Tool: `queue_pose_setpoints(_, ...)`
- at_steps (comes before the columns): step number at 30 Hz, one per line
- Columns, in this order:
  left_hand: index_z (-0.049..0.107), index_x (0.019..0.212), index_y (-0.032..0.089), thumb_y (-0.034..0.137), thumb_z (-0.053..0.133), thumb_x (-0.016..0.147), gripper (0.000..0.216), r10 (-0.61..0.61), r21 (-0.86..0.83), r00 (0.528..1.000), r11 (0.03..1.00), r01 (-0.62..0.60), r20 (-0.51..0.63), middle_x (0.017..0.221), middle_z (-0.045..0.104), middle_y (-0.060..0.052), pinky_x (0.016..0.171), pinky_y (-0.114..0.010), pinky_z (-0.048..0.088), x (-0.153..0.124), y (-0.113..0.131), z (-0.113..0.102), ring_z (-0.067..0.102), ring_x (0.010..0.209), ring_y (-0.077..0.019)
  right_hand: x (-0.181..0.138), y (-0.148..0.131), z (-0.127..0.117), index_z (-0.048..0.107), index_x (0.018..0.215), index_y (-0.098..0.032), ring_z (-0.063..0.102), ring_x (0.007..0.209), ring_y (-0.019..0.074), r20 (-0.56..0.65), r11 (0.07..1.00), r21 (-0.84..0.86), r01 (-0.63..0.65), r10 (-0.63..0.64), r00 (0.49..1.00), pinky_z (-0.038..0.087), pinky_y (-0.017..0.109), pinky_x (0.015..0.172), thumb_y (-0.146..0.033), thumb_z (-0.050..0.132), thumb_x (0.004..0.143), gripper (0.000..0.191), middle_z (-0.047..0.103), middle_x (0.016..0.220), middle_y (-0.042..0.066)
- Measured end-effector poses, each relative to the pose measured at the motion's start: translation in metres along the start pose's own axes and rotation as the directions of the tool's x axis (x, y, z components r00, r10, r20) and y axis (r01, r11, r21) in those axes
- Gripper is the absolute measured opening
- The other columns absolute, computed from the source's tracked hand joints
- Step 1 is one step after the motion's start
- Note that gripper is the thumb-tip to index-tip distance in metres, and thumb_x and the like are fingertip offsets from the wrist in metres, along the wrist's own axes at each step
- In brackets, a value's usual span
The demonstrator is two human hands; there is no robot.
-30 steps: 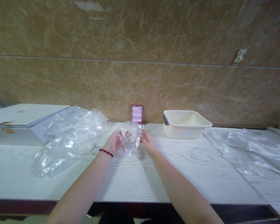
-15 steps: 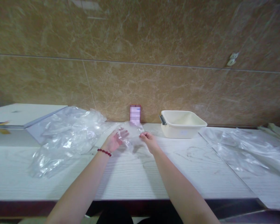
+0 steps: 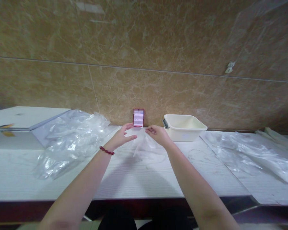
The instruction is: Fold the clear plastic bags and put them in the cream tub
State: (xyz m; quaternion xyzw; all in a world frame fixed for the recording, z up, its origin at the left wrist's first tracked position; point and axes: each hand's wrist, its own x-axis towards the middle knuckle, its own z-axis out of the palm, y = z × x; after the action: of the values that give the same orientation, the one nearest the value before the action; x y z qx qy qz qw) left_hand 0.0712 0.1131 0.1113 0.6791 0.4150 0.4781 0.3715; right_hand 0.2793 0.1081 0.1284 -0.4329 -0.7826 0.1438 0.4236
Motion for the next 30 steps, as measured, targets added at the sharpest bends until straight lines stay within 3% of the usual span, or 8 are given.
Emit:
queue_pose_setpoints(4, 0.062, 0.083, 0.019, 0.036, 0.057, 0.064, 0.026, 0.087, 0.328, 0.995, 0.940, -0.097, 0.043, 0.090, 0.061, -0.006, 0.078, -0.032, 0.038, 0.005, 0.031, 0.005, 0.052, 0.088, -0.0211, 0.015, -0.027, -0.026, 0.061, 0.075, -0.021, 0.055, 0.064, 0.0105, 0.182, 0.988, -0.114, 0.102, -0.080, 0.980, 0.039, 0.021, 0.060, -0.027, 0.051, 0.070, 0.012, 0.062, 0.069, -0.002)
queue_pose_setpoints(8, 0.062, 0.078, 0.017, 0.039, 0.048, 0.069, 0.027, -0.028, 0.453, 0.993, 0.891, -0.026, 0.112, 0.075, 0.062, -0.002, 0.058, -0.026, 0.043, 0.011, 0.046, -0.003, 0.054, 0.063, -0.0147, 0.026, -0.034, -0.038, 0.061, 0.071, -0.019, 0.054, 0.062, 0.0099, 0.253, 0.948, -0.317, 0.037, 0.047, 0.966, 0.038, 0.019, 0.057, -0.021, 0.054, 0.068, 0.008, 0.062, 0.068, 0.000)
queue_pose_setpoints(11, 0.060, 0.078, 0.017, 0.038, 0.051, 0.066, 0.025, -0.174, 0.388, 0.973, 0.916, 0.102, 0.155, 0.074, 0.060, -0.002, 0.045, -0.021, 0.042, 0.015, 0.047, -0.009, 0.053, 0.061, -0.0135, 0.033, -0.032, -0.039, 0.060, 0.071, -0.017, 0.054, 0.054, 0.0105, 0.284, 0.919, -0.359, -0.165, 0.275, 0.918, 0.040, 0.019, 0.049, -0.020, 0.053, 0.067, 0.008, 0.060, 0.067, 0.002)
queue_pose_setpoints(14, 0.059, 0.076, 0.016, 0.030, 0.057, 0.063, 0.020, -0.282, 0.242, 0.946, 0.940, 0.239, 0.161, 0.077, 0.058, -0.004, 0.050, -0.021, 0.045, 0.022, 0.043, -0.011, 0.053, 0.074, -0.0155, 0.039, -0.027, -0.033, 0.058, 0.073, -0.016, 0.053, 0.050, 0.0113, 0.287, 0.882, -0.261, -0.393, 0.460, 0.840, 0.041, 0.020, 0.041, -0.020, 0.053, 0.068, 0.009, 0.059, 0.071, 0.005)
queue_pose_setpoints(19, 0.053, 0.071, 0.012, 0.019, 0.057, 0.064, 0.010, -0.360, -0.046, 0.930, 0.930, 0.364, 0.075, 0.077, 0.052, -0.004, 0.061, -0.030, 0.049, 0.034, 0.033, -0.012, 0.050, 0.081, -0.0155, 0.053, -0.015, -0.011, 0.053, 0.074, -0.015, 0.054, 0.059, 0.0121, 0.205, 0.834, 0.094, -0.543, 0.518, 0.830, 0.044, 0.021, 0.044, -0.020, 0.046, 0.073, 0.008, 0.055, 0.078, 0.007)
queue_pose_setpoints(24, 0.051, 0.068, 0.013, 0.020, 0.056, 0.066, 0.009, -0.355, -0.095, 0.935, 0.931, 0.352, -0.021, 0.071, 0.049, -0.002, 0.061, -0.033, 0.047, 0.044, 0.022, -0.016, 0.048, 0.072, -0.0130, 0.067, -0.002, 0.008, 0.049, 0.078, -0.017, 0.053, 0.065, 0.0127, 0.017, 0.864, 0.182, -0.470, 0.476, 0.879, 0.044, 0.025, 0.054, -0.025, 0.040, 0.076, 0.013, 0.054, 0.076, 0.004)
queue_pose_setpoints(30, 0.045, 0.071, 0.016, 0.017, 0.047, 0.071, 0.002, -0.253, -0.097, 0.961, 0.965, 0.243, -0.111, 0.067, 0.049, 0.003, 0.064, -0.025, 0.043, 0.061, 0.011, -0.020, 0.050, 0.062, -0.0073, 0.083, 0.005, 0.009, 0.045, 0.079, -0.018, 0.051, 0.071, 0.0124, -0.199, 0.985, 0.098, -0.141, 0.159, 0.967, 0.040, 0.027, 0.067, -0.029, 0.036, 0.077, 0.014, 0.055, 0.076, 0.002)
